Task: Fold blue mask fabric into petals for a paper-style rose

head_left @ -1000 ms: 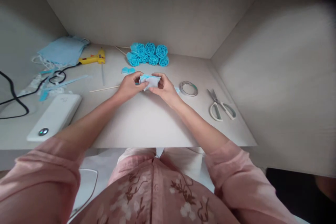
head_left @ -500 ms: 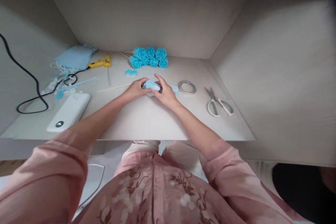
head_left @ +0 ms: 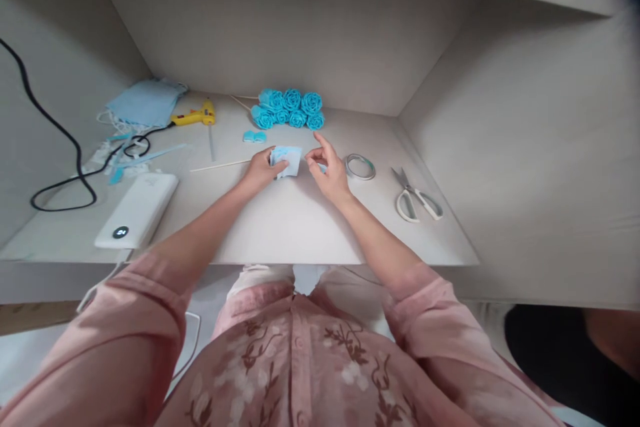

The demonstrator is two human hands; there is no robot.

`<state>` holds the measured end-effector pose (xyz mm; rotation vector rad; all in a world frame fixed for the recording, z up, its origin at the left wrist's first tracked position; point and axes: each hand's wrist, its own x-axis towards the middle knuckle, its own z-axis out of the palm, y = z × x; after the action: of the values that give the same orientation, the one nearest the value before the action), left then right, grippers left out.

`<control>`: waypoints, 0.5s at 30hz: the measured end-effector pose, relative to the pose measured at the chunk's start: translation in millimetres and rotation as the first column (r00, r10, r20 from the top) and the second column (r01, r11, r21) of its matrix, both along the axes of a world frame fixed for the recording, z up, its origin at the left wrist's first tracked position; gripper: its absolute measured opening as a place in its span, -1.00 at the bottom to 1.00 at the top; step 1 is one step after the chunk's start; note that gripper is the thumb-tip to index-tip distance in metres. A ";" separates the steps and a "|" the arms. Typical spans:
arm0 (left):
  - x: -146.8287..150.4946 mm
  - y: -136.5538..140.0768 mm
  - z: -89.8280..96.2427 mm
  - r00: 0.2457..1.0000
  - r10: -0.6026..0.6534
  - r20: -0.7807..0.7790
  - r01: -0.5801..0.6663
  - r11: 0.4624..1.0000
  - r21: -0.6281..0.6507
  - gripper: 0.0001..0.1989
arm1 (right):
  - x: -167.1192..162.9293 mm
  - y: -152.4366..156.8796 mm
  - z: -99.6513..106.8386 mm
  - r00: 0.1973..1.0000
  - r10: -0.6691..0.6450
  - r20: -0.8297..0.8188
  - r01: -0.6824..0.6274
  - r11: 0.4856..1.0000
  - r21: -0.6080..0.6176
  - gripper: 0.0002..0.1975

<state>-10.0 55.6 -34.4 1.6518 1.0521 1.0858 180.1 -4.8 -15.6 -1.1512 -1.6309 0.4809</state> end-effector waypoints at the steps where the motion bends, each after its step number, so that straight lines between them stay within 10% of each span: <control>1: 1.4 0.0 -0.7 0.999 0.006 0.042 -0.005 1.000 -0.017 -0.69 | 0.6 0.0 -1.1 1.000 -0.006 0.011 0.006 1.000 0.009 -0.41; 15: 5.4 -24.5 28.8 0.758 -0.059 0.649 0.382 0.847 -0.370 -0.69 | 2.1 -6.9 2.1 0.985 -0.105 0.139 0.102 0.994 0.031 -0.54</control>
<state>-4.6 31.1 -5.7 0.8770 0.5852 0.9887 182.3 -11.7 -13.5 -1.2693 -1.6819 0.3190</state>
